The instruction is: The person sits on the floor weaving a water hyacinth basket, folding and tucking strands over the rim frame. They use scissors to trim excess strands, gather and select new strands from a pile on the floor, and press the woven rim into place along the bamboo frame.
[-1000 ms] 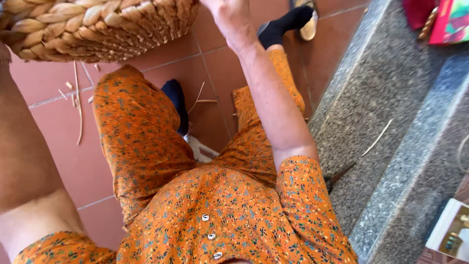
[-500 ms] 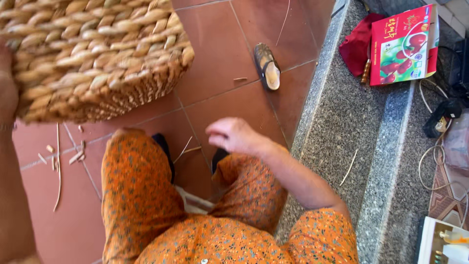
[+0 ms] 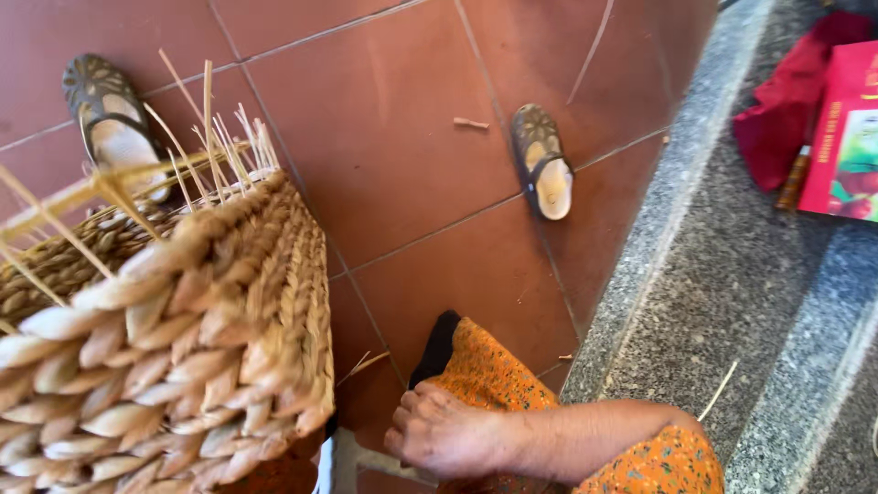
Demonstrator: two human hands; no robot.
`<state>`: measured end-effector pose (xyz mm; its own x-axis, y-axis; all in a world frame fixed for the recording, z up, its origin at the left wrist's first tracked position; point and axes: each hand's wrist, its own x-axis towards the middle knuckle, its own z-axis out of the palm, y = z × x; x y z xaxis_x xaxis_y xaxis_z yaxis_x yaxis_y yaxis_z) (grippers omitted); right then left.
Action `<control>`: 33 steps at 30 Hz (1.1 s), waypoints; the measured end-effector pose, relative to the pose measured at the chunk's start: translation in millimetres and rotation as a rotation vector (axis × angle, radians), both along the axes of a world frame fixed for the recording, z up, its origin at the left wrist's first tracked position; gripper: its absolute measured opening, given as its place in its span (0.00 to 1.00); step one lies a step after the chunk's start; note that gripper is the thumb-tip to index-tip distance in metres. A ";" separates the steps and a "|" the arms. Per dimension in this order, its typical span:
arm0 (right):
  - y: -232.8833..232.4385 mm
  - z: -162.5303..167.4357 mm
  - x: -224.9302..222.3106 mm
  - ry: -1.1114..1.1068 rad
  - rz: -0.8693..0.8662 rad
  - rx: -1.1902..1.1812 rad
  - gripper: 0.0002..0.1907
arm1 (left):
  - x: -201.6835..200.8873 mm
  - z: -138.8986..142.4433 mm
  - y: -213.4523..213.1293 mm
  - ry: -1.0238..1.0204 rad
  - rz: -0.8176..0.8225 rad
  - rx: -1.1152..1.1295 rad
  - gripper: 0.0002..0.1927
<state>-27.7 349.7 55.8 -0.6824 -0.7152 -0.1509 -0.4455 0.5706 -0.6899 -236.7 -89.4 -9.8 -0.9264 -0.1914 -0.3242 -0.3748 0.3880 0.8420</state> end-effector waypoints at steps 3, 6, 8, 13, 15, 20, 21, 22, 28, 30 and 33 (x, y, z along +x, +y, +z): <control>2.0 -11.4 -37.1 -0.095 0.081 0.050 0.09 | 1.6 32.7 2.7 -0.051 0.038 -0.057 0.30; 7.2 -11.2 -64.8 -0.124 0.038 0.147 0.12 | 2.6 65.5 11.8 -0.094 0.071 -0.096 0.30; 14.9 -3.1 -81.9 -0.189 -0.046 0.203 0.14 | 5.7 90.0 25.6 -0.114 0.086 -0.128 0.31; 44.1 64.5 -114.6 -0.316 -0.462 0.108 0.08 | 23.3 161.8 87.1 -0.153 0.105 -0.217 0.32; 56.2 102.9 -107.9 -0.266 -0.701 -0.001 0.04 | 15.9 195.8 116.0 -0.150 0.108 -0.251 0.32; 104.3 204.3 -81.6 -0.332 -1.131 -0.277 0.02 | -11.5 279.1 186.5 -0.124 0.103 -0.360 0.34; 117.7 218.6 -77.8 -0.385 -1.162 -0.280 0.03 | -19.8 291.7 197.4 -0.116 0.101 -0.377 0.34; 134.9 231.7 -73.0 -0.439 -1.186 -0.282 0.04 | -23.9 303.8 208.1 -0.107 0.105 -0.395 0.34; 250.2 228.9 -87.5 -0.348 -1.380 -0.074 0.05 | -32.4 325.8 230.7 -0.043 0.126 -0.430 0.36; 280.3 219.7 -99.2 -0.389 -1.403 0.032 0.06 | -32.7 326.1 227.1 -0.018 0.120 -0.492 0.37; 298.6 219.0 -149.5 -0.471 -1.391 0.066 0.07 | -52.5 328.3 228.6 -0.285 0.102 -0.958 0.41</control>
<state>-177.3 648.3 274.8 -0.6802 0.4789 -0.5550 0.7304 0.3776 -0.5692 -289.3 139.2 318.4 -0.8029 -0.5620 -0.1988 -0.5831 0.8098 0.0653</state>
